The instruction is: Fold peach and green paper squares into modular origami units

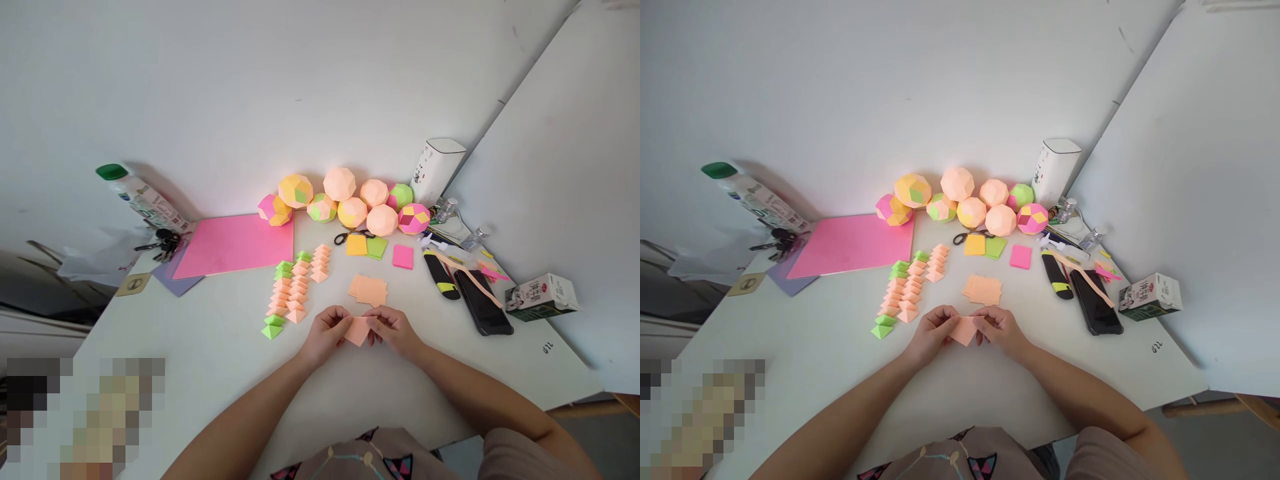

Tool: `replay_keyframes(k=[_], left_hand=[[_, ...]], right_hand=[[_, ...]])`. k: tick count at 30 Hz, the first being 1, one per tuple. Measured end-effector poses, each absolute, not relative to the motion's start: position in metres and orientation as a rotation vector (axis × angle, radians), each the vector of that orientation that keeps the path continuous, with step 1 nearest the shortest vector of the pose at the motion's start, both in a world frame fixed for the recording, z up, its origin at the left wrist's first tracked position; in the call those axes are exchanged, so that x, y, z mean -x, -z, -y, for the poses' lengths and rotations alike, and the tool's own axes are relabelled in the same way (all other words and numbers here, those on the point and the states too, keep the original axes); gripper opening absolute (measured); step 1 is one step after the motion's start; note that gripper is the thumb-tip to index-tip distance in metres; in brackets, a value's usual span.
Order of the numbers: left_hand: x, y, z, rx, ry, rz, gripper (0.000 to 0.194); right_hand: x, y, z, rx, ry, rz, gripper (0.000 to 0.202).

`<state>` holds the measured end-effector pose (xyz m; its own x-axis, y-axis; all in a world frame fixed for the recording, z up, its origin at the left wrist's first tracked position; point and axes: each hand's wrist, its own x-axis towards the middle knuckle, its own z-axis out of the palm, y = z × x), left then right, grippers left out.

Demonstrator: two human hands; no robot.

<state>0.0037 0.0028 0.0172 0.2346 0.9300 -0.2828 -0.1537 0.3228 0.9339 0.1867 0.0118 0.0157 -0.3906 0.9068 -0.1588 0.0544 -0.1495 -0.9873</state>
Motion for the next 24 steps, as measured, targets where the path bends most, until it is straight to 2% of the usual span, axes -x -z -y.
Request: replay_keyframes(k=[15,24], left_hand=[[-0.0077,-0.0243,0.0035,-1.143,-0.827,-1.078,0.022],[-0.0037,-0.0249,-0.0002,-1.074,-0.926,-1.198,0.019]], right_hand=[[-0.1845,-0.0191,-0.0079,1.098,-1.531,1.624,0.02],[-0.186,-0.0206,-0.0084,1.111,-1.497,1.34,0.022]])
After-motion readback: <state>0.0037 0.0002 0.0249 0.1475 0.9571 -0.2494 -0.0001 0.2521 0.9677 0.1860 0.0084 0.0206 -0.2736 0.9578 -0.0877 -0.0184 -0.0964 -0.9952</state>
